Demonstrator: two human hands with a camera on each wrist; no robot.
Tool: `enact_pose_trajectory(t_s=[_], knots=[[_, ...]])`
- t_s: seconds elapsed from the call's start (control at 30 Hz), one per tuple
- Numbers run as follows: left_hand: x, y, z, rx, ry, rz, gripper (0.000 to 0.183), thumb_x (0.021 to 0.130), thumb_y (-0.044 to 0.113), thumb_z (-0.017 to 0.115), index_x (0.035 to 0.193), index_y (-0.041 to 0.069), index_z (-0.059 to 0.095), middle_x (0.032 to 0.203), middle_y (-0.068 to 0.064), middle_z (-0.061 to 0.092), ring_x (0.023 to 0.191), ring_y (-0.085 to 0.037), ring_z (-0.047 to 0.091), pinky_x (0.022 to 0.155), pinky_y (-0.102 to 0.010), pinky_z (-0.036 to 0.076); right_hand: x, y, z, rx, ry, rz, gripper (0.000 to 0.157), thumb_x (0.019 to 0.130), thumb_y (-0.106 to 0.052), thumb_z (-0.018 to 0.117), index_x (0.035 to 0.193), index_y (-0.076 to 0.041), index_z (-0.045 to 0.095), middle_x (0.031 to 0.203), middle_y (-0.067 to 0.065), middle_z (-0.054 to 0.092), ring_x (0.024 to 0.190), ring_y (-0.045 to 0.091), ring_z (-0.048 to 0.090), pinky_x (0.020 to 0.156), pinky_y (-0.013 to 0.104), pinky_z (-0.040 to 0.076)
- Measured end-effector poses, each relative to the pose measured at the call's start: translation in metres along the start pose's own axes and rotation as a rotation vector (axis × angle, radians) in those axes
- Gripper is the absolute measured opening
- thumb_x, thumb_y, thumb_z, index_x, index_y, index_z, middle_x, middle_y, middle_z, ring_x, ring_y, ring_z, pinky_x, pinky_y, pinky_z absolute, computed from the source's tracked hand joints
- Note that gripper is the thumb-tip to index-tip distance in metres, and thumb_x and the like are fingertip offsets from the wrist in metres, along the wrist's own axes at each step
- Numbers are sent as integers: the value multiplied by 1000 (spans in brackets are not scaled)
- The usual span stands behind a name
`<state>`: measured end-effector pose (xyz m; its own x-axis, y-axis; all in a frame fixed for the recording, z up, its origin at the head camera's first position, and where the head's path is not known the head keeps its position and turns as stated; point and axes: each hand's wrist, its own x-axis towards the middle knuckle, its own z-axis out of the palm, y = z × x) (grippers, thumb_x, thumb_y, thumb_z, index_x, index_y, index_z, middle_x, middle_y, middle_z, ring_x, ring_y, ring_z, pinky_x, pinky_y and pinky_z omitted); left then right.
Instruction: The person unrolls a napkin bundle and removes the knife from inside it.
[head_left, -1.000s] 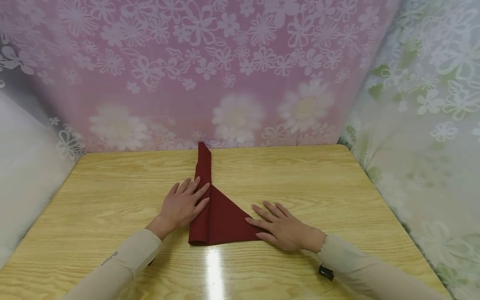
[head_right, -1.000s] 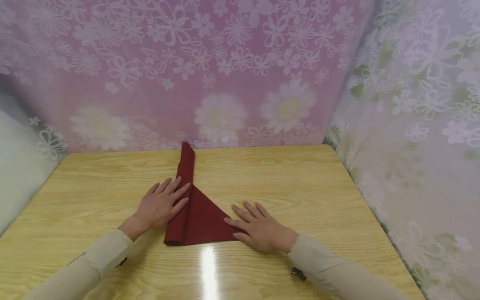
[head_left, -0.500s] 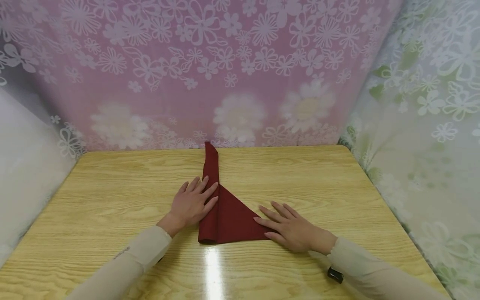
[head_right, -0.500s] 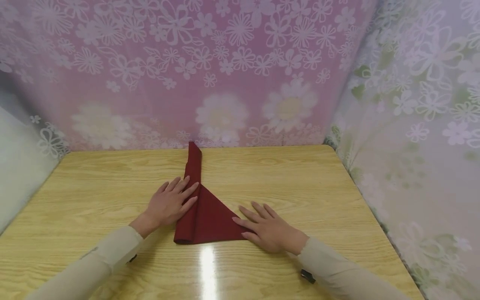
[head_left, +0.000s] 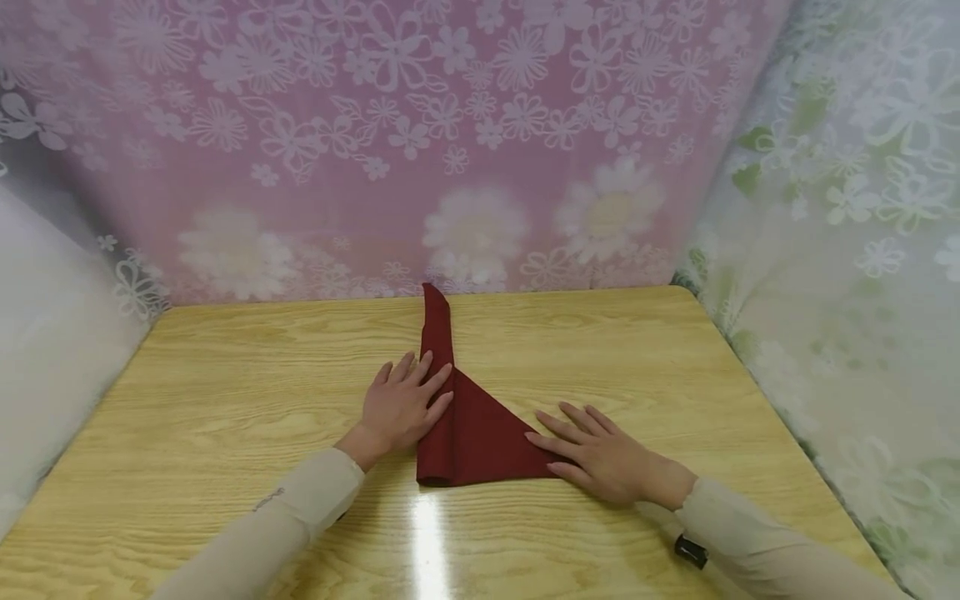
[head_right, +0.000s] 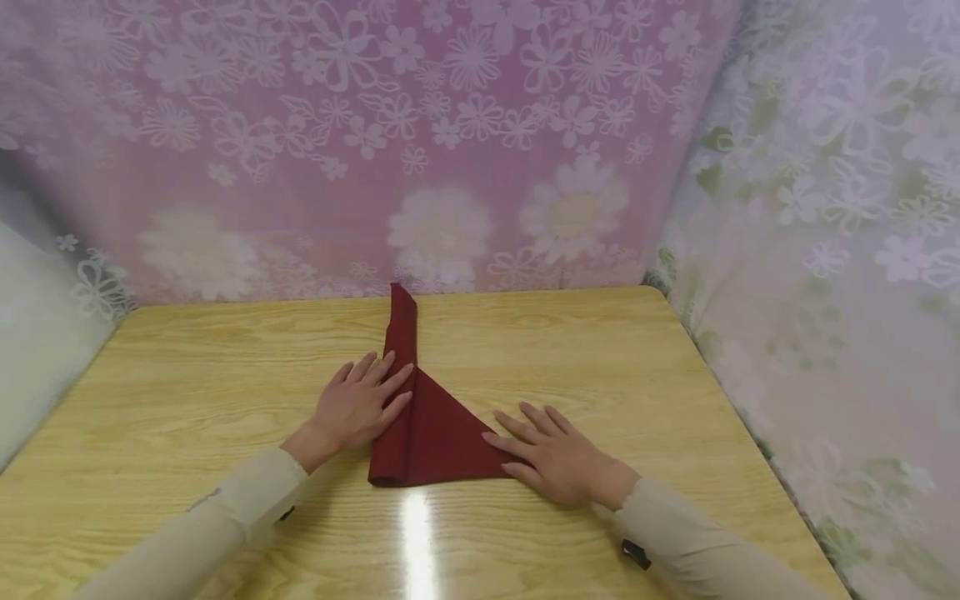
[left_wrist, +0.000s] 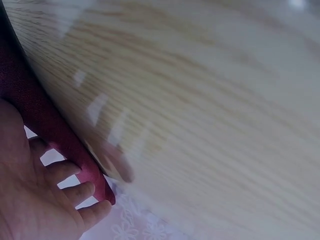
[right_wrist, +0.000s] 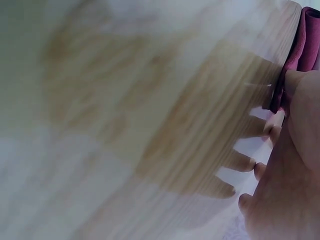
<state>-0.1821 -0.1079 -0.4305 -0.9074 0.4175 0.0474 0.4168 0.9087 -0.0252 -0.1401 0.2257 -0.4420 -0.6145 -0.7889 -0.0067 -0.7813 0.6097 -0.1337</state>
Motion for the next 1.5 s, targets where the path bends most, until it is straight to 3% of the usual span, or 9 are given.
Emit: enact_pose_trajectory(t_s=[0.27,0.57,0.77,0.97,1.17,1.5], knots=[[7,13,1,-4,0,-11,52,102,50,29,148,28,38,152,-6,33,139,-31,27,108,-53,26,-11,9,-4,-38,-22,5,49,104,-39,37,150,-24,35,156,6,24,141,36,18,108,61,16],[16,29,1,-16,-33,-19,53,102,51,24,150,30,34,154,-5,29,140,-30,23,110,-52,23,-25,15,-9,-10,-7,24,47,104,-35,41,149,-23,37,155,8,26,139,39,21,106,62,18],[16,28,2,-17,-26,-17,53,102,51,24,150,31,33,154,-4,29,140,-31,24,109,-53,23,-25,16,-6,48,31,0,47,103,-32,44,149,-21,38,154,9,27,138,41,22,104,63,20],[17,27,3,-9,-43,-17,53,102,51,24,151,31,32,154,-4,28,140,-30,24,110,-53,23,-18,16,-9,124,-18,25,49,104,-35,40,150,-22,34,156,9,24,140,38,18,107,61,15],[19,27,3,10,-71,-27,54,102,52,23,151,32,30,155,-3,26,141,-29,23,110,-52,22,-9,13,-12,88,-11,1,50,103,-37,42,151,-22,34,155,13,24,140,39,20,107,61,16],[18,26,4,11,-54,-11,52,103,50,25,151,30,33,154,-5,29,139,-29,27,109,-52,25,-8,16,-4,62,-19,-17,51,103,-37,42,151,-21,33,156,13,22,140,40,17,107,61,17]])
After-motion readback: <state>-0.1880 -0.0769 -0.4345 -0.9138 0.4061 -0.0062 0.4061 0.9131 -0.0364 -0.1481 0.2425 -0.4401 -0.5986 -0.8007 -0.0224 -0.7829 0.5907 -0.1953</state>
